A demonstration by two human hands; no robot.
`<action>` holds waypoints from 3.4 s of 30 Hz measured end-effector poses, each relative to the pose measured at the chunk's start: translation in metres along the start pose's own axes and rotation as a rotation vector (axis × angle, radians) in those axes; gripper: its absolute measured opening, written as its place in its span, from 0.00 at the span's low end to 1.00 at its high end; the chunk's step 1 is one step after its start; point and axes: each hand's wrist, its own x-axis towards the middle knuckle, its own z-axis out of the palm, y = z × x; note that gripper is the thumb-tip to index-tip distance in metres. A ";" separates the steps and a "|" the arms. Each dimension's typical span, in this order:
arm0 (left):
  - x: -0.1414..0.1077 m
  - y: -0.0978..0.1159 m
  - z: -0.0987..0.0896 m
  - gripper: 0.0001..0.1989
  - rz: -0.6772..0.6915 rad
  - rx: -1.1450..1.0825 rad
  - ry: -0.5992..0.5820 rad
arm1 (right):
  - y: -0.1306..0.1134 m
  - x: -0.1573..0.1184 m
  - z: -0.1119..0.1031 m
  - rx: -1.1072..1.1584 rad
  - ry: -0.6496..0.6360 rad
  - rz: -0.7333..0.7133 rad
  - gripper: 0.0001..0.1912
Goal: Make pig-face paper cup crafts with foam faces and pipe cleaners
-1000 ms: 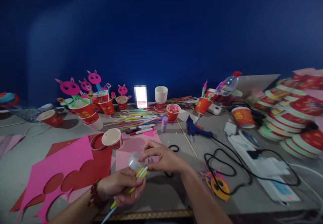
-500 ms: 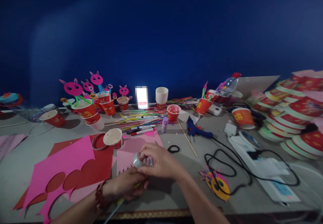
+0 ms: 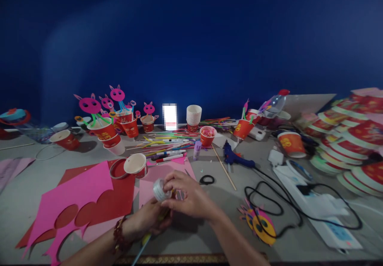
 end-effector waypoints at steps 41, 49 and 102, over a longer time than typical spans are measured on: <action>-0.008 0.019 -0.007 0.24 0.240 -0.286 -0.003 | 0.000 -0.001 -0.014 0.013 0.105 0.117 0.07; -0.002 0.010 -0.006 0.27 0.261 -0.172 0.106 | 0.007 -0.002 -0.013 -0.025 0.113 0.080 0.19; 0.005 0.021 -0.016 0.16 0.360 -0.376 0.148 | 0.017 -0.082 -0.043 -0.985 -0.069 0.516 0.07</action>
